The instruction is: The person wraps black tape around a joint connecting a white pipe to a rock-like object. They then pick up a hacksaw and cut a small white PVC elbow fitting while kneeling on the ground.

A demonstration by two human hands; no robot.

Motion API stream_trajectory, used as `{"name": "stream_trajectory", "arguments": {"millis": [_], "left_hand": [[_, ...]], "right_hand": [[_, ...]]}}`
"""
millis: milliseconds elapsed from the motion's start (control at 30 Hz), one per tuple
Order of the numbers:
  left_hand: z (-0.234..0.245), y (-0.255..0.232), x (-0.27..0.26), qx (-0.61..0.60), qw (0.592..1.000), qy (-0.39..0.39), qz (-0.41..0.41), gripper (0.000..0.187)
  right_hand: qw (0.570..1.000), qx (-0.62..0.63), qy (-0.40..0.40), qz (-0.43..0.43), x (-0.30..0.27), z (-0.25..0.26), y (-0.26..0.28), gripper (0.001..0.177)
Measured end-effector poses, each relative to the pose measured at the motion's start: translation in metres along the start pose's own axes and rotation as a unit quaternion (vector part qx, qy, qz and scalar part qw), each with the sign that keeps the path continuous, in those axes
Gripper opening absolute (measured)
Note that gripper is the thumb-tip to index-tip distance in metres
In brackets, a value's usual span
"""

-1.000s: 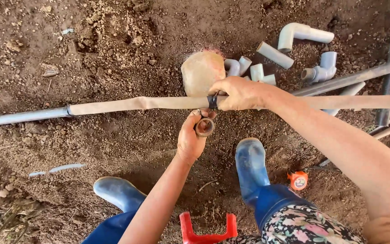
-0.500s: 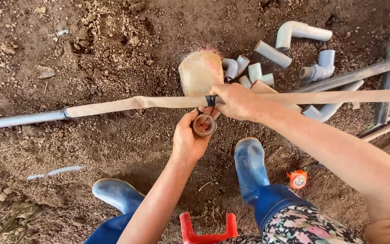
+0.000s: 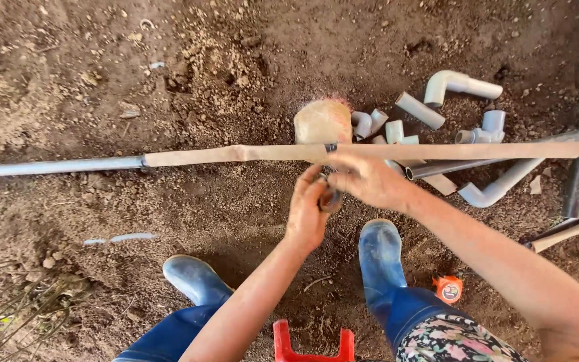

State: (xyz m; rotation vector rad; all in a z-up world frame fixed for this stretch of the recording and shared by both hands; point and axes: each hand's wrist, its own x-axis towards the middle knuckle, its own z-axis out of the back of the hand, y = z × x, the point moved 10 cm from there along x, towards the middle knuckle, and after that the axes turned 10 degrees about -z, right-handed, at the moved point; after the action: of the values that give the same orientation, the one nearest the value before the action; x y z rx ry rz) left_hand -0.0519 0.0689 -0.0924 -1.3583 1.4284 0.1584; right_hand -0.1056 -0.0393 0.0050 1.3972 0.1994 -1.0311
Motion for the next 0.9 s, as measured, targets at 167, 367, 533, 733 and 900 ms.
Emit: {"name": "stream_trajectory", "arguments": {"millis": [167, 367, 533, 733, 900], "left_hand": [[-0.021, 0.007, -0.028, -0.016, 0.997, 0.059, 0.048, 0.023], [-0.038, 0.02, -0.056, -0.009, 0.984, 0.144, 0.104, 0.021], [-0.047, 0.008, -0.082, 0.11, 0.976, 0.171, 0.083, 0.036], [-0.019, 0.0, -0.095, 0.221, 0.968, 0.109, 0.046, 0.031], [-0.004, -0.013, -0.112, 0.319, 0.944, 0.079, -0.008, 0.037]], "right_hand": [[0.992, 0.105, 0.016, -0.071, -0.032, -0.029, -0.054, 0.047], [0.962, 0.239, -0.099, -0.081, -0.086, -0.012, -0.07, 0.026], [0.946, 0.237, -0.206, -0.085, -0.11, 0.017, -0.126, 0.023], [0.914, 0.083, -0.34, -0.206, -0.151, 0.038, -0.265, 0.018], [0.869, -0.029, -0.392, -0.302, -0.19, 0.04, -0.43, 0.034]]}}
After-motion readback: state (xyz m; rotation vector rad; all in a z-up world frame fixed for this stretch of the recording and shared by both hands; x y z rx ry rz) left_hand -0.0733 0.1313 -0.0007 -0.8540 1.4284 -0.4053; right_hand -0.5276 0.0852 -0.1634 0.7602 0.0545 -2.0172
